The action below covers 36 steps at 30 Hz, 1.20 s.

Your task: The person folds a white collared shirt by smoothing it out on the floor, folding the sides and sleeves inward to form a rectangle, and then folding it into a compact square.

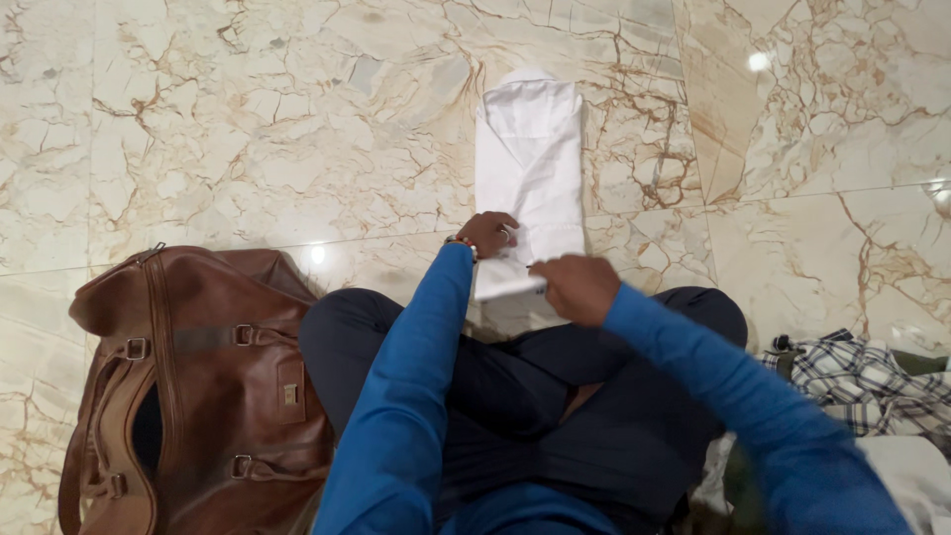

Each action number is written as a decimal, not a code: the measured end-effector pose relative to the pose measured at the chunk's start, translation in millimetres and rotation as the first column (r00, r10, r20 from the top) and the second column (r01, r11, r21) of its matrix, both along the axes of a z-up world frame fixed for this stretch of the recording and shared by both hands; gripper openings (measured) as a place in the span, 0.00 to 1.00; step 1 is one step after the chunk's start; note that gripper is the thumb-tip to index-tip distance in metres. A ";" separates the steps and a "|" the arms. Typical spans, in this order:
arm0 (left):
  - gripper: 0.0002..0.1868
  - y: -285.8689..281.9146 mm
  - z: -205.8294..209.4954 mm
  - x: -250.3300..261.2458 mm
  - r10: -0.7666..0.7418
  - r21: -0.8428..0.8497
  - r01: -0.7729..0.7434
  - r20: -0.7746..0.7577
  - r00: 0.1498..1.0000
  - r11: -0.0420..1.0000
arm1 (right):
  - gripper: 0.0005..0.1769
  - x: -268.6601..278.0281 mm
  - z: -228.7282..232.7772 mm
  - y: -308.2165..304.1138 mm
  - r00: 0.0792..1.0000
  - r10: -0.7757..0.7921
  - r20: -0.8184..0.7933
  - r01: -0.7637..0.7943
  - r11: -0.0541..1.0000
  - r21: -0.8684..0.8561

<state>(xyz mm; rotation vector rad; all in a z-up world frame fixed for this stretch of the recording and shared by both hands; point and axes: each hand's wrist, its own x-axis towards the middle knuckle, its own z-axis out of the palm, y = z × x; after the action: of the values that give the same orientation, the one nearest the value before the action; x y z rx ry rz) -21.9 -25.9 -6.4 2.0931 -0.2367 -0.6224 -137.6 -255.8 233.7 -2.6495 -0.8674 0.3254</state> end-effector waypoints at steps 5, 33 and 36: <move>0.16 23.6 -24.8 13.4 0.013 -0.287 0.023 0.121 0.993 0.958 | 0.17 84.8 20.0 2.1 0.972 0.015 -0.234 -0.061 0.980 -0.190; 0.18 -32.9 5.6 39.8 0.688 -0.060 -0.695 0.220 0.691 0.717 | 0.21 245.7 -174.6 -4.0 0.664 -0.716 0.215 0.605 0.683 0.409; 0.17 -43.4 -4.3 36.1 0.696 -0.037 -0.716 0.278 0.662 0.697 | 0.26 192.2 -205.7 -19.3 0.588 -0.806 0.070 0.697 0.549 0.461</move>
<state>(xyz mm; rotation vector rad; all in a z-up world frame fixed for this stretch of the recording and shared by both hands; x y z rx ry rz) 14.3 -69.3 -10.7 2.1145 0.4636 0.1439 54.6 -275.1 28.1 -2.4100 0.2398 -0.4205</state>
